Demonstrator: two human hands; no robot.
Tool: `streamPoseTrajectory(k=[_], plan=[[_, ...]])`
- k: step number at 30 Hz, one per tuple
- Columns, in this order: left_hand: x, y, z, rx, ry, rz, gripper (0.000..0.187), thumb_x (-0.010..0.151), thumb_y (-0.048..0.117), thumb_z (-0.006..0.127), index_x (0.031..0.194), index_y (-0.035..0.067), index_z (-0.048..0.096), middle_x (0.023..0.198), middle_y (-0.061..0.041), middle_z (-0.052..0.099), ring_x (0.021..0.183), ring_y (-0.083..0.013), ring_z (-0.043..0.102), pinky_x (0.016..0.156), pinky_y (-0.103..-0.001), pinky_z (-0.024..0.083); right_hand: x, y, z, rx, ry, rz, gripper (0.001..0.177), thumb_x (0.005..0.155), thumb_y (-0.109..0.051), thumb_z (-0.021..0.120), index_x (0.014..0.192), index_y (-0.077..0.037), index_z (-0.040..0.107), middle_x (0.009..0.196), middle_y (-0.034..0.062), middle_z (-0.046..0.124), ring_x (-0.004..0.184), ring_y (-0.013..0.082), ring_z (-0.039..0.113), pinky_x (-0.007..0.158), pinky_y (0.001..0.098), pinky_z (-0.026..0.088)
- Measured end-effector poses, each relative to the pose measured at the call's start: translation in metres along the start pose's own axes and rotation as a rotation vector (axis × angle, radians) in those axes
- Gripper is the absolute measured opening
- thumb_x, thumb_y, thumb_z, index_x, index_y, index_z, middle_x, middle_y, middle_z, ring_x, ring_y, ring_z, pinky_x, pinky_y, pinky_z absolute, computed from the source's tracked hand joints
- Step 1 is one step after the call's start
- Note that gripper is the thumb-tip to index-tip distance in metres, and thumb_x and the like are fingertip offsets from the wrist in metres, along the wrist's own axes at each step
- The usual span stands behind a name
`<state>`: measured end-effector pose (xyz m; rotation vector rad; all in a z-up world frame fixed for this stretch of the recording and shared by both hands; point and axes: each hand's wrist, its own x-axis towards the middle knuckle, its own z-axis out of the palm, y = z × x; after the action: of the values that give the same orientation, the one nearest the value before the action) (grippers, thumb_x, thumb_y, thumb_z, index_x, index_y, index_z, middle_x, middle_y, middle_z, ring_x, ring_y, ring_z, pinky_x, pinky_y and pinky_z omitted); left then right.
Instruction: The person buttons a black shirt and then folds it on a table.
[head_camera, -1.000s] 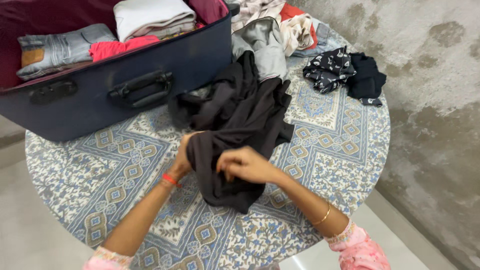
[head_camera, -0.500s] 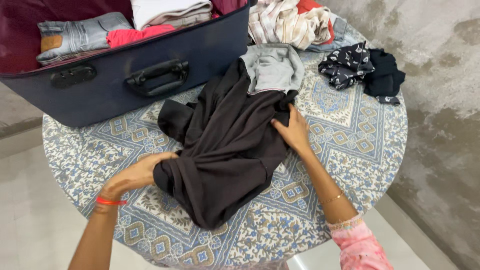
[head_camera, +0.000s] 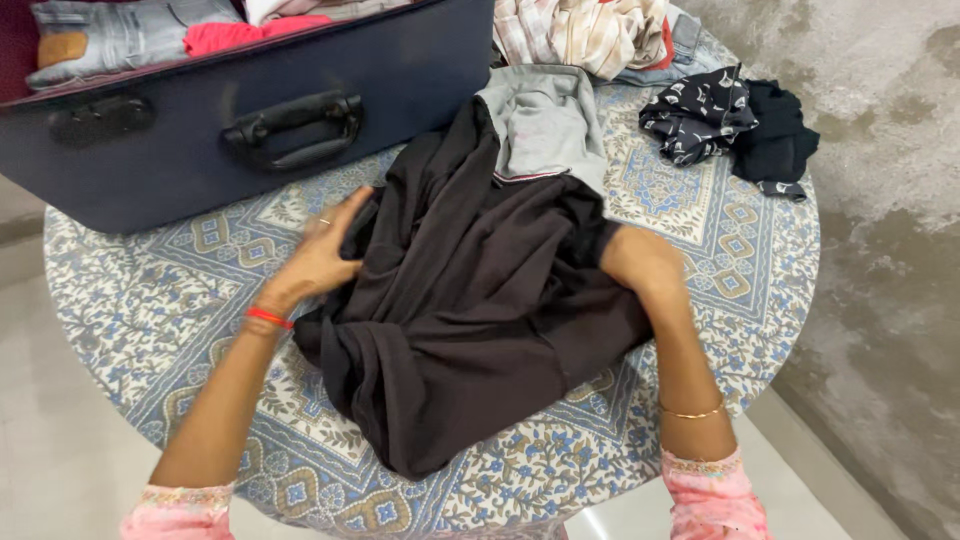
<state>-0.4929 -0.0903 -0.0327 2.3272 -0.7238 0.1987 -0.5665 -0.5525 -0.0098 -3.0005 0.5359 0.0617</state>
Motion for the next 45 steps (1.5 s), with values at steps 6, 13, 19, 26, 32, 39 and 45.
streamPoseTrajectory(k=[6,13,19,26,32,39,45], plan=[[-0.023,0.027,0.012,0.036,0.102,-0.095,0.068,0.078,0.027,0.077,0.142,0.024,0.057,0.130,-0.015,0.058,0.117,-0.0387,0.058,0.099,-0.048,0.048,-0.017,0.014,-0.020,-0.099,-0.045,0.183,0.031,0.083,-0.020,0.061,0.103,-0.007,0.081,0.110,0.0208,0.075,0.108,0.0394,0.068,0.117,0.0549,0.028],[-0.102,0.052,-0.064,0.404,0.175,-0.103,0.055,0.072,0.024,0.076,0.126,0.024,0.072,0.111,-0.009,0.064,0.098,-0.0326,0.068,0.086,-0.047,0.054,-0.027,-0.021,-0.002,0.190,0.572,-0.287,0.027,0.090,-0.024,0.067,0.110,-0.007,0.073,0.113,0.0128,0.071,0.112,0.0343,0.062,0.108,0.0597,0.025],[-0.158,0.037,-0.108,0.726,0.111,-0.405,0.055,0.079,0.031,0.074,0.134,0.029,0.073,0.125,-0.011,0.064,0.103,-0.0323,0.063,0.095,-0.048,0.050,0.026,-0.005,0.055,0.426,0.565,-0.292,0.070,0.089,-0.035,0.077,0.139,0.002,0.047,0.131,0.0293,0.056,0.117,0.0444,0.055,0.092,0.0527,0.044],[-0.122,-0.006,-0.084,0.801,0.306,0.011,0.044,0.102,0.049,0.064,0.129,0.015,0.072,0.151,-0.017,0.058,0.144,-0.0418,0.045,0.111,-0.068,0.028,0.089,0.017,0.079,1.159,0.200,-0.006,0.056,0.102,-0.035,0.066,0.132,0.011,0.058,0.119,0.0167,0.067,0.105,0.0217,0.061,0.091,0.0355,0.049],[0.000,-0.026,-0.027,0.539,0.267,0.033,0.049,0.105,0.048,0.060,0.126,0.005,0.072,0.121,-0.016,0.073,0.120,-0.0337,0.063,0.110,-0.057,0.034,0.125,-0.004,0.067,1.468,0.024,0.264,0.033,0.093,-0.022,0.069,0.111,0.006,0.070,0.106,0.0128,0.073,0.089,0.0194,0.069,0.075,0.0360,0.054],[0.053,-0.038,0.041,0.097,0.100,0.072,0.052,0.084,0.039,0.072,0.122,0.005,0.068,0.116,-0.021,0.070,0.109,-0.0414,0.065,0.097,-0.051,0.050,0.104,-0.047,0.094,0.769,0.799,-0.134,0.043,0.080,-0.011,0.079,0.118,0.006,0.069,0.114,0.0246,0.070,0.104,0.0366,0.065,0.090,0.0425,0.050],[0.009,0.016,0.059,0.318,0.433,0.010,0.029,0.096,0.010,0.057,0.118,0.017,0.074,0.115,-0.014,0.072,0.095,-0.0375,0.070,0.084,-0.050,0.055,0.002,-0.130,0.029,0.501,0.647,-0.825,0.049,0.079,0.003,0.060,0.123,-0.013,0.075,0.122,0.0087,0.075,0.107,0.0328,0.064,0.096,0.0414,0.050]])
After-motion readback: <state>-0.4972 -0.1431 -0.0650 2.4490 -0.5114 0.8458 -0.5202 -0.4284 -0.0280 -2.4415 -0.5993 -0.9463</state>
